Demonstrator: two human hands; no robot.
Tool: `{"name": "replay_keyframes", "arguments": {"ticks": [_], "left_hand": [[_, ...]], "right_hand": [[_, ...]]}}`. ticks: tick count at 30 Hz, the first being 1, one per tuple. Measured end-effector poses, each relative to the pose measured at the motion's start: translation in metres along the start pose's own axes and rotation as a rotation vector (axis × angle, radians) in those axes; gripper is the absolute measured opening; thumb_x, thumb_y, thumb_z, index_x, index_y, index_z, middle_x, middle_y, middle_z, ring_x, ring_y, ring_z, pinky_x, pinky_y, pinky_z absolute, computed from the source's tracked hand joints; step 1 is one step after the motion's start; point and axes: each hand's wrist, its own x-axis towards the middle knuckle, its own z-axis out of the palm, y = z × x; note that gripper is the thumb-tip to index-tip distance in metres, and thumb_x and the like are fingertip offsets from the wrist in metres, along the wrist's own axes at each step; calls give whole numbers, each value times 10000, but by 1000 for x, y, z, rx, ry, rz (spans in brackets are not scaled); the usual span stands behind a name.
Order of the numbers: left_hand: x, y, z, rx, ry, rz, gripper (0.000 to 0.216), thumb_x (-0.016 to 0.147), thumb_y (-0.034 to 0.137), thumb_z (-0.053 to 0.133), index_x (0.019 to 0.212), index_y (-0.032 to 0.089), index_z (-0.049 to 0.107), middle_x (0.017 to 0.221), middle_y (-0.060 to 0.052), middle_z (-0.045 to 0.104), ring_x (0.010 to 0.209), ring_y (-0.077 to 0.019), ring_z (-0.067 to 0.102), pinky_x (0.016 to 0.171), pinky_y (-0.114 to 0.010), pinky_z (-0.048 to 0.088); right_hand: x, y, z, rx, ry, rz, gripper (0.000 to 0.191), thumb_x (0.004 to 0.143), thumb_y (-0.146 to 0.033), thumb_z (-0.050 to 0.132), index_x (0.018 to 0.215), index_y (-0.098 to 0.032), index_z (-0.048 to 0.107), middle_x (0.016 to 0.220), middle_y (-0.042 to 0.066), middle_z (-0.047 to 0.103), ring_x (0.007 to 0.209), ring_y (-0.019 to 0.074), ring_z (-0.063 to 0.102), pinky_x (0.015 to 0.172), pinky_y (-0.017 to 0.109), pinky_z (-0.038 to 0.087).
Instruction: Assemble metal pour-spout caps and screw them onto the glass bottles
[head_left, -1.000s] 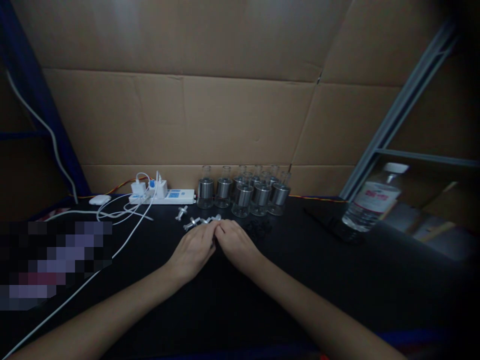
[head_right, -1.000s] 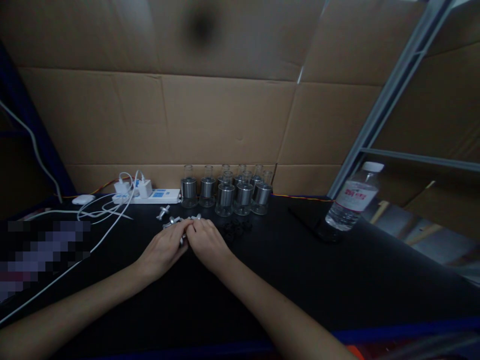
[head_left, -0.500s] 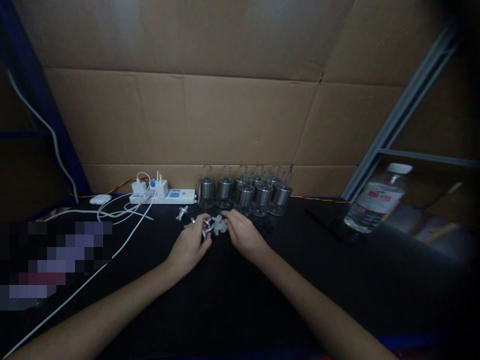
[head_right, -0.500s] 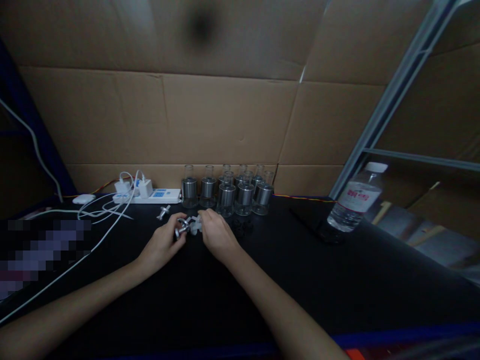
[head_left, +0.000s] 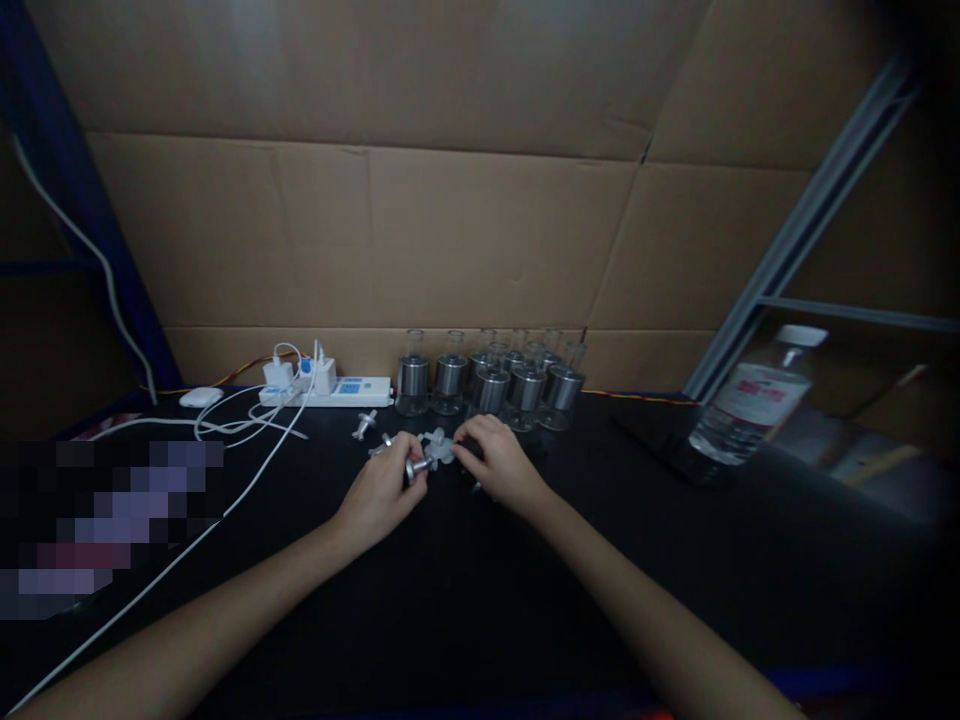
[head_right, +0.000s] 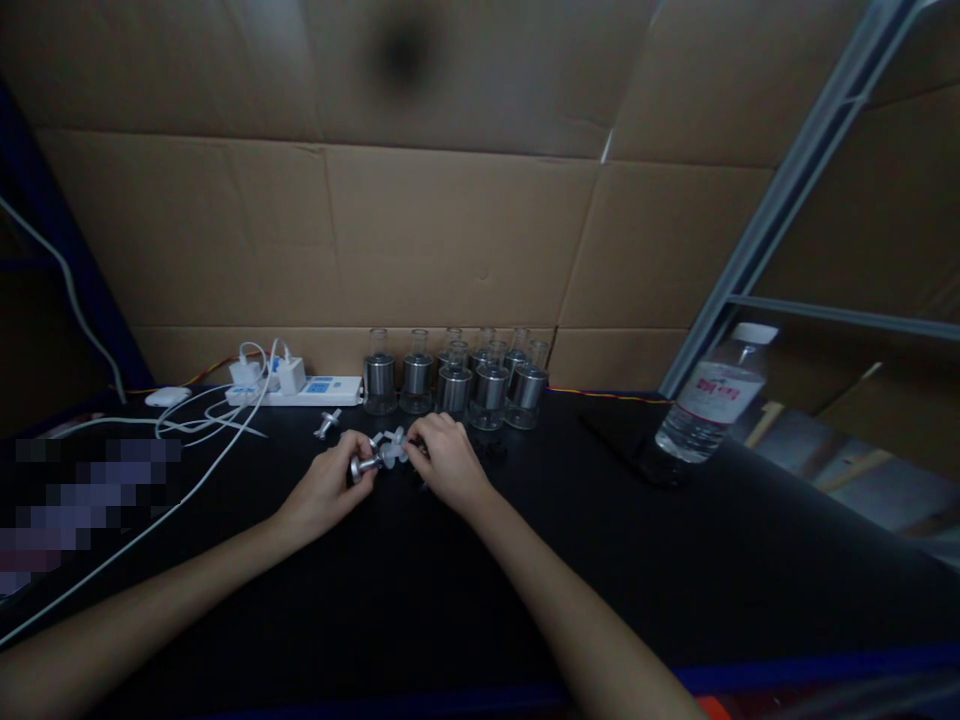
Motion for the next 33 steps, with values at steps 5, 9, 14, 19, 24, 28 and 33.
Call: {"name": "replay_keyframes", "arguments": {"ticks": [5, 9, 14, 19, 24, 28, 33], "left_hand": [[0, 0, 0, 15, -15, -22, 121, 725, 152, 437, 820, 199, 380, 684, 29, 491, 583, -118, 484, 557, -224, 358], [1, 1, -1, 28, -24, -43, 111, 728, 150, 433, 806, 200, 373, 687, 26, 497, 597, -121, 491, 567, -226, 363], [0, 2, -1, 28, -26, -53, 110, 728, 151, 430, 798, 203, 364, 691, 28, 498, 589, -118, 490, 567, -225, 365], [0, 1, -1, 34, -31, -53, 109, 729, 152, 431, 795, 204, 363, 686, 30, 497, 583, -116, 487, 564, -223, 359], [0, 1, -1, 7, -25, -28, 114, 723, 143, 431, 801, 200, 369, 672, 35, 479, 573, -112, 469, 555, -221, 349], [0, 2, -2, -33, -1, 16, 102, 726, 134, 424, 797, 193, 382, 687, 30, 470, 607, -114, 467, 581, -228, 352], [-1, 2, -3, -105, 12, 48, 139, 715, 139, 467, 816, 188, 384, 744, 20, 488, 652, -113, 475, 601, -223, 364]], "right_hand": [[-2, -3, 2, -5, -61, -73, 102, 743, -246, 538, 831, -203, 569, 906, 38, 508, 877, 171, 445, 725, 299, 323], [-2, -3, 3, -17, -73, -78, 108, 741, -225, 536, 838, -201, 575, 910, 39, 493, 883, 170, 435, 726, 300, 317], [-3, -2, 4, -27, -87, -86, 120, 718, -204, 557, 836, -203, 577, 908, 37, 485, 879, 171, 427, 723, 302, 313], [-4, -1, 5, -32, -88, -99, 116, 715, -167, 552, 821, -203, 580, 902, 36, 483, 872, 168, 425, 717, 296, 310], [-4, -9, 0, 10, -42, -94, 105, 772, -211, 493, 837, -193, 573, 895, 41, 503, 865, 161, 441, 719, 293, 306], [-4, -22, -9, 100, -26, -123, 179, 825, -285, 420, 917, -190, 540, 858, 35, 540, 839, 150, 466, 713, 286, 305], [-5, -32, -7, 159, -92, -191, 182, 791, -282, 485, 944, -188, 513, 798, 20, 572, 767, 140, 500, 692, 271, 317]]}}
